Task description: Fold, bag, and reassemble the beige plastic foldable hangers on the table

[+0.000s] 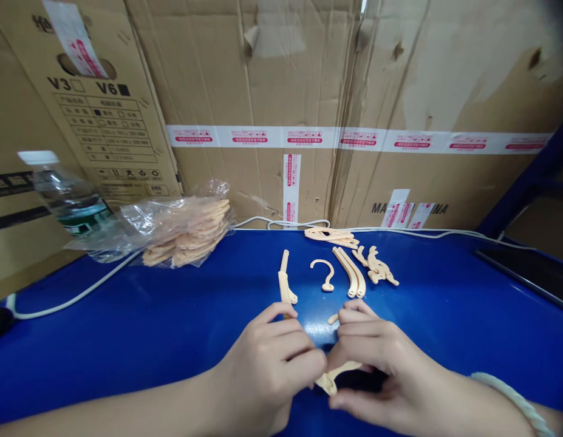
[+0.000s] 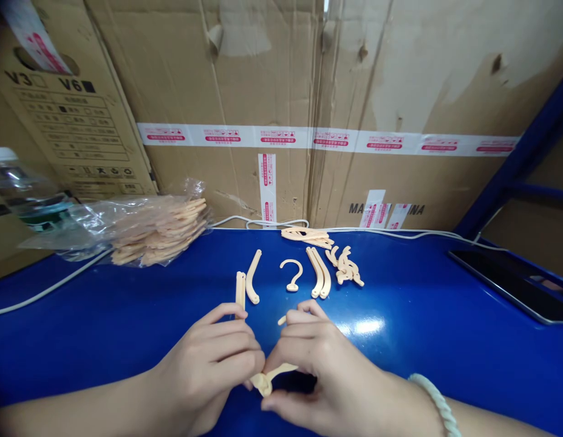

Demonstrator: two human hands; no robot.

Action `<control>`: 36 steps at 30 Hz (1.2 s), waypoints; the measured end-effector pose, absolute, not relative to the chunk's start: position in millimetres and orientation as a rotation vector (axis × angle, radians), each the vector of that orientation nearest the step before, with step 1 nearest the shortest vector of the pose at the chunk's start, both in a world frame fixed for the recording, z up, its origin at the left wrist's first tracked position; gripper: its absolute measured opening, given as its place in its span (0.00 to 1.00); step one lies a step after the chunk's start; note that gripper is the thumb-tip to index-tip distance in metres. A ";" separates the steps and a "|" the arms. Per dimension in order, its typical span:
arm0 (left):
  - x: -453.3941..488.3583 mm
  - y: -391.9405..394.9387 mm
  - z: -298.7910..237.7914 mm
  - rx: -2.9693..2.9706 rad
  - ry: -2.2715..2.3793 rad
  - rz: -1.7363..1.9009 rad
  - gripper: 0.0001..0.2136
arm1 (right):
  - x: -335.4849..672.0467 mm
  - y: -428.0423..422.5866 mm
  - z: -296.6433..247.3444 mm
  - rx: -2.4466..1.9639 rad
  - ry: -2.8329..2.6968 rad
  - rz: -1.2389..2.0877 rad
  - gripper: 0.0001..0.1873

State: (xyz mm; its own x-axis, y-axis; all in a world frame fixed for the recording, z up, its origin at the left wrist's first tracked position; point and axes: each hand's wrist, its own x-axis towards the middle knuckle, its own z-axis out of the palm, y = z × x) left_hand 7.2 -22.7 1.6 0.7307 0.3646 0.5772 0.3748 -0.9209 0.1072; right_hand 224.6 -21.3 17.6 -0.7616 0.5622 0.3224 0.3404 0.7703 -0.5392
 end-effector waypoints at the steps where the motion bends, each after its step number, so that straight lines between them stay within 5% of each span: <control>1: 6.9 -22.6 1.6 -2.900 -0.616 -0.980 0.10 | 224.5 -21.4 18.2 -0.678 -2.475 0.641 0.05; 14: -3.2 -22.5 8.1 -2.776 -0.504 -0.864 0.12 | 234.4 -12.6 13.6 -0.856 -2.191 0.754 0.13; 21: -22.9 23.6 9.8 -2.835 -0.714 -0.769 0.15 | 237.3 2.9 14.2 -0.837 -2.095 0.727 0.08; 31: -16.6 23.0 4.1 -2.903 -1.116 -0.903 0.15 | 247.3 28.7 8.9 -0.876 -2.280 -0.079 0.08; 36: -11.9 16.8 -0.5 -2.876 -1.181 -0.732 0.17 | 243.7 39.6 2.8 -0.934 -2.376 -0.224 0.12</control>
